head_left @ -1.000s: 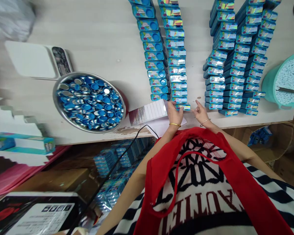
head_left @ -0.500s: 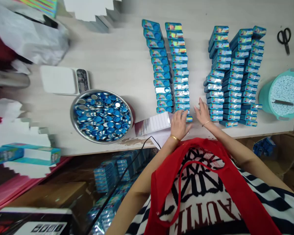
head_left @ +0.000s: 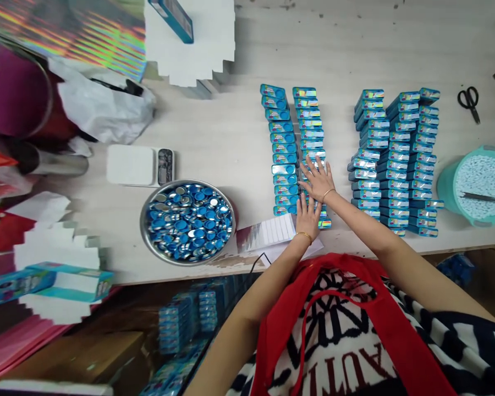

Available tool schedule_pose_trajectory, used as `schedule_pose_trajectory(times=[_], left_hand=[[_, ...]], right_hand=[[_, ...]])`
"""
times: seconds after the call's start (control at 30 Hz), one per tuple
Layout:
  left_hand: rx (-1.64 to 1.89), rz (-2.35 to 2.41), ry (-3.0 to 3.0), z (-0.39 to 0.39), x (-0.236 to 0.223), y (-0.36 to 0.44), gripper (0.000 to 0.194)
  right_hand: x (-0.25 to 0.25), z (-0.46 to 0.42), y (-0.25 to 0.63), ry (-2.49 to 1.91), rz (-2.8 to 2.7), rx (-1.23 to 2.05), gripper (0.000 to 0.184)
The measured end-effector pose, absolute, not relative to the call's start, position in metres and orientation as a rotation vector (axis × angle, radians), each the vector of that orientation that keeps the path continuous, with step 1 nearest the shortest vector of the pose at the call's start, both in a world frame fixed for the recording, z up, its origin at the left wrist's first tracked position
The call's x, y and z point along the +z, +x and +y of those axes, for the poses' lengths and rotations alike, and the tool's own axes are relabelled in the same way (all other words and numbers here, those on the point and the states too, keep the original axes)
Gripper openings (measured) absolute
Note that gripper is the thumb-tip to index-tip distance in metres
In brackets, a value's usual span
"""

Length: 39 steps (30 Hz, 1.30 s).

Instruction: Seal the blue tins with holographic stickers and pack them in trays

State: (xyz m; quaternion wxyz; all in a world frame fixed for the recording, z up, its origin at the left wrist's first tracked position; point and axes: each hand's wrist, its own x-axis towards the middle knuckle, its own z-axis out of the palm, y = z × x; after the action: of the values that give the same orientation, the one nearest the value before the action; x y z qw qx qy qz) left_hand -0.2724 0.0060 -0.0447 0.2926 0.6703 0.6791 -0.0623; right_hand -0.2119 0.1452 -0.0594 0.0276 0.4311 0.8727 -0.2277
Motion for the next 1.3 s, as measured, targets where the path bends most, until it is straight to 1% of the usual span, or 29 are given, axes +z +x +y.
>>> schedule_pose_trajectory(times=[0.1, 0.27, 0.53, 0.63, 0.67, 0.77, 0.8, 0.9, 0.97, 1.03, 1.1, 1.23, 1.3], left_hand=[[-0.16, 1.793, 1.794, 0.007, -0.045, -0.267, 0.088], [-0.136, 1.757, 1.825, 0.01, -0.046, -0.248, 0.078], [-0.081, 1.586, 1.844, 0.019, -0.041, -0.193, 0.082], [0.027, 1.417, 1.852, 0.024, -0.03, -0.202, 0.091], [0.094, 1.371, 1.858, 0.029, -0.026, -0.213, 0.088], [0.315, 1.443, 1.899, 0.061, -0.014, -0.264, 0.061], [0.367, 1.562, 1.91, 0.078, -0.013, -0.283, 0.061], [0.399, 1.874, 1.905, 0.136, -0.018, -0.327, 0.076], [0.363, 1.889, 1.937, 0.173, -0.03, -0.341, 0.083], [0.325, 1.84, 1.982, 0.199, -0.045, -0.346, 0.085], [0.299, 1.82, 2.004, 0.215, -0.061, -0.345, 0.079], [0.341, 1.836, 1.889, 0.224, -0.082, -0.337, 0.057], [0.34, 1.82, 1.839, 0.228, -0.085, -0.33, 0.057]], right_hand=[[-0.056, 0.147, -0.207, 1.329, 2.681, -0.717, 0.065], [-0.055, 0.152, -0.186, 1.305, 2.675, -0.671, 0.063], [-0.045, 0.149, -0.131, 1.426, 2.554, -0.574, 0.065], [-0.036, 0.157, -0.12, 1.485, 2.535, -0.585, 0.071], [-0.033, 0.165, -0.119, 1.52, 2.548, -0.593, 0.073], [-0.026, 0.207, -0.135, 1.618, 2.638, -0.599, 0.074], [-0.024, 0.227, -0.147, 1.628, 2.677, -0.595, 0.074], [-0.025, 0.29, -0.199, 1.567, 2.783, -0.605, 0.07], [-0.03, 0.326, -0.239, 1.553, 2.805, -0.622, 0.068], [-0.039, 0.352, -0.273, 1.563, 2.806, -0.646, 0.068], [-0.053, 0.365, -0.294, 1.562, 2.772, -0.686, 0.068], [-0.076, 0.37, -0.303, 1.523, 2.78, -0.685, 0.06], [-0.081, 0.372, -0.295, 1.517, 2.818, -0.673, 0.055]])
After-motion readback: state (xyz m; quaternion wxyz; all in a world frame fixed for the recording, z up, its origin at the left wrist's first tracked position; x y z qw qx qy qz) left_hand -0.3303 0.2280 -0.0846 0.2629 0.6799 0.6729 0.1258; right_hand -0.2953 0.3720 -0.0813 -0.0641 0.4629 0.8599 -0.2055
